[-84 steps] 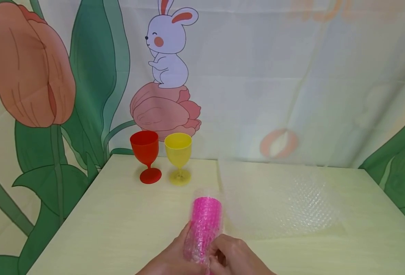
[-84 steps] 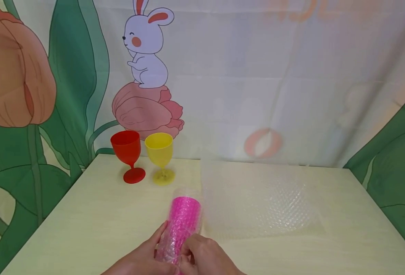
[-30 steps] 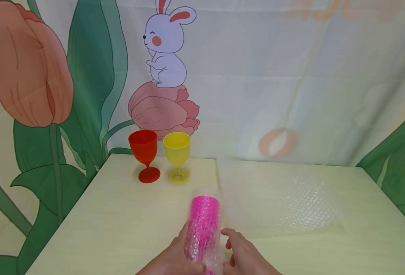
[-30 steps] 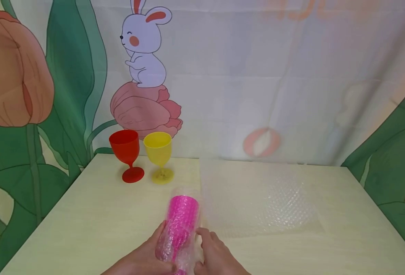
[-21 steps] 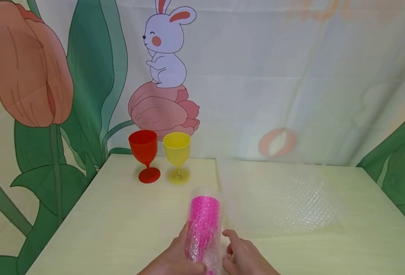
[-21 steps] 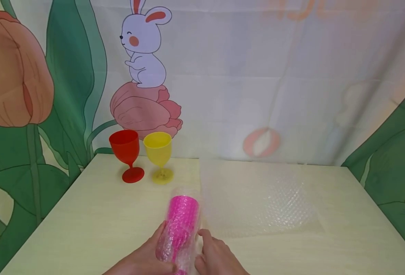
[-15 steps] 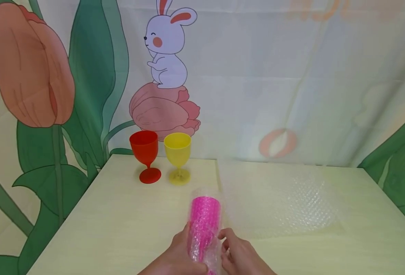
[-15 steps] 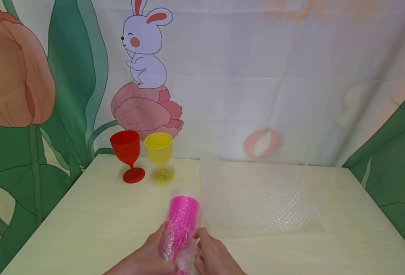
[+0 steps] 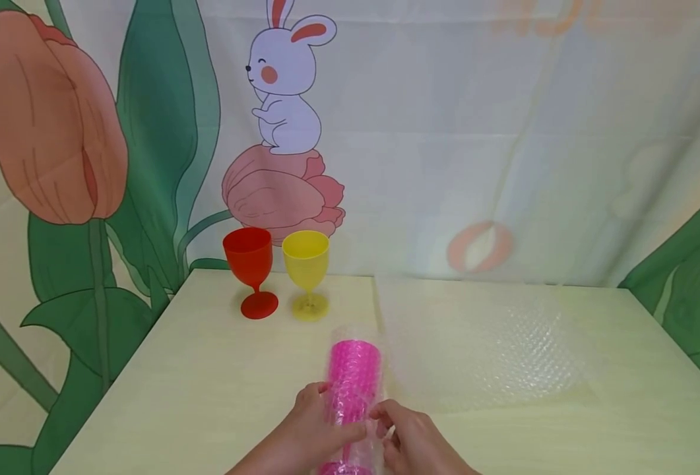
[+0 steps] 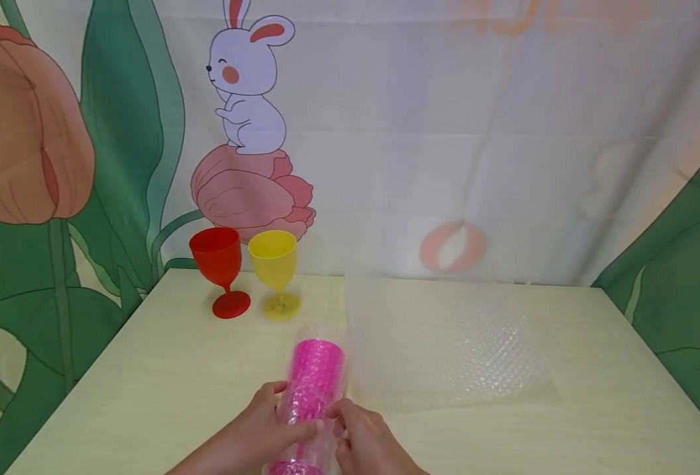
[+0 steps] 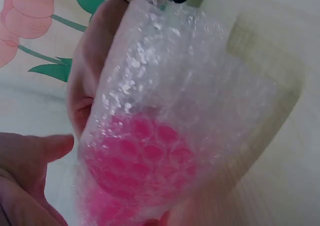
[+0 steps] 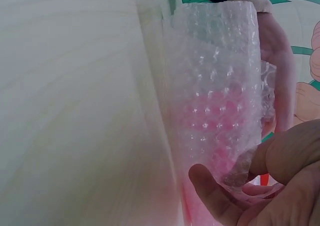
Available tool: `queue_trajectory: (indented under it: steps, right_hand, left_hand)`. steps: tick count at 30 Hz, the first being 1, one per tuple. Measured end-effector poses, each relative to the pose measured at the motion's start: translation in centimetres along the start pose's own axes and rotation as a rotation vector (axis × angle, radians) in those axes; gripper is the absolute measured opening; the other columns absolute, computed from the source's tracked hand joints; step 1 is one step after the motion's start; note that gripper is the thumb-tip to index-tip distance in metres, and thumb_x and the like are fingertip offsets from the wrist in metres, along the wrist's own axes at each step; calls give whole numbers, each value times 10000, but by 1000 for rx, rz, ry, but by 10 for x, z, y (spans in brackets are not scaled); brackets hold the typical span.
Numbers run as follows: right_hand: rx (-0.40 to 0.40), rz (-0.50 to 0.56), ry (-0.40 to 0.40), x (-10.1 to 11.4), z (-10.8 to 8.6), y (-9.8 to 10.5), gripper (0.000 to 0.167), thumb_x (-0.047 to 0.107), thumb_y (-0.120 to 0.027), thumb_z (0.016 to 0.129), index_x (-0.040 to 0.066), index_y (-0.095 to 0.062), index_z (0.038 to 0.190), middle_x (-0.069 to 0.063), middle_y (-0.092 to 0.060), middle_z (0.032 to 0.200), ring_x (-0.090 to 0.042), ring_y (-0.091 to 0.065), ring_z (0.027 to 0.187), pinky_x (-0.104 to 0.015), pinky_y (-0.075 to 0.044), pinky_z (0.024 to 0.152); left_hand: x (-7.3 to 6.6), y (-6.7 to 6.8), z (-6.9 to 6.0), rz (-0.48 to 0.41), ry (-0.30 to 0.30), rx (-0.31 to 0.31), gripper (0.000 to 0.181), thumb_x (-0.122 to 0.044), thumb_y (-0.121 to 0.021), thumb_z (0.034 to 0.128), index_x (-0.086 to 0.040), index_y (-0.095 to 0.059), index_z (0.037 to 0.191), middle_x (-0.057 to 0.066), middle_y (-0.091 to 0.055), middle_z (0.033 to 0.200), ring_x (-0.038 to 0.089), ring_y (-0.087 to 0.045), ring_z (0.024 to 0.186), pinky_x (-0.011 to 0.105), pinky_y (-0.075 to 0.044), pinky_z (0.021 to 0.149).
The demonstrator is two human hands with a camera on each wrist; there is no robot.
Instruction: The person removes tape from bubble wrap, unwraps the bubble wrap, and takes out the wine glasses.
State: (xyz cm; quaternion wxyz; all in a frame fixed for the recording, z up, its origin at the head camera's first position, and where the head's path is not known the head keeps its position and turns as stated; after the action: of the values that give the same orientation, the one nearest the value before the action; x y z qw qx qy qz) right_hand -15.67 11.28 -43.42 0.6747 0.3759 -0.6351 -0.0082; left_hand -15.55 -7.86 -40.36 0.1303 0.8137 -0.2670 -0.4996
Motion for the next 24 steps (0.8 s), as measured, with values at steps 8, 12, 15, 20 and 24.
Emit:
queue_trajectory:
  steps: [8, 12, 15, 20, 24]
  right_hand:
    - [0, 8, 38, 1, 1, 0, 403, -112, -632, 865, 61, -616, 1230, 32, -596, 949, -63, -516, 695, -202, -460, 603]
    - [-7, 0, 44, -2, 1, 0, 430, -144, -615, 833, 53, -599, 1215, 16, -581, 944, -58, -504, 673, -198, -450, 593]
    - [-41, -41, 72, -2, 2, 0, 405, -123, -630, 825, 56, -560, 1181, 10, -556, 922, -49, -490, 663, -204, -449, 596]
    - [-107, -85, 90, -2, 6, -3, 277, -15, -670, 885, 62, -559, 1127, 44, -545, 826, -31, -471, 631, -207, -429, 555]
    - [-149, -112, 61, 0, 12, -4, 177, 154, -723, 967, 71, -600, 1063, 62, -561, 741, -48, -481, 612, -212, -435, 535]
  left_hand:
    - [0, -4, 15, -14, 6, -83, 900, -380, -897, 795, -55, -314, 1400, 126, -390, 1282, 287, -547, 1048, 480, -539, 916]
    - [2, -5, 19, -5, -32, -113, 950, -209, -893, 807, -48, -257, 1495, 168, -393, 1360, 359, -555, 1123, 551, -543, 949]
    - [0, -6, 20, 5, -41, -112, 1060, -144, -879, 809, -69, -166, 1589, 187, -361, 1458, 413, -534, 1194, 633, -511, 948]
    - [-2, -11, 21, 58, -4, -105, 1126, -153, -864, 813, -136, -97, 1637, 194, -342, 1510, 451, -537, 1134, 664, -529, 882]
    - [-3, -12, 21, 98, -20, -119, 1155, -202, -871, 809, -174, -81, 1651, 197, -330, 1535, 474, -547, 1102, 672, -533, 862]
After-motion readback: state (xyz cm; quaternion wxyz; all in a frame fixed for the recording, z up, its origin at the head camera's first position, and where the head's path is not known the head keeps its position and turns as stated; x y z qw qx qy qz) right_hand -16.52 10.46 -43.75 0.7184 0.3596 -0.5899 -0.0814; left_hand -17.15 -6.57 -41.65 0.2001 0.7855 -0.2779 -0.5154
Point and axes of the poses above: each hand's wrist, its own z-axis towards the middle knuckle, its own y-axis out of the back of the hand, x = y × z, the point moved 1 cm from there along z, towards the middle knuckle
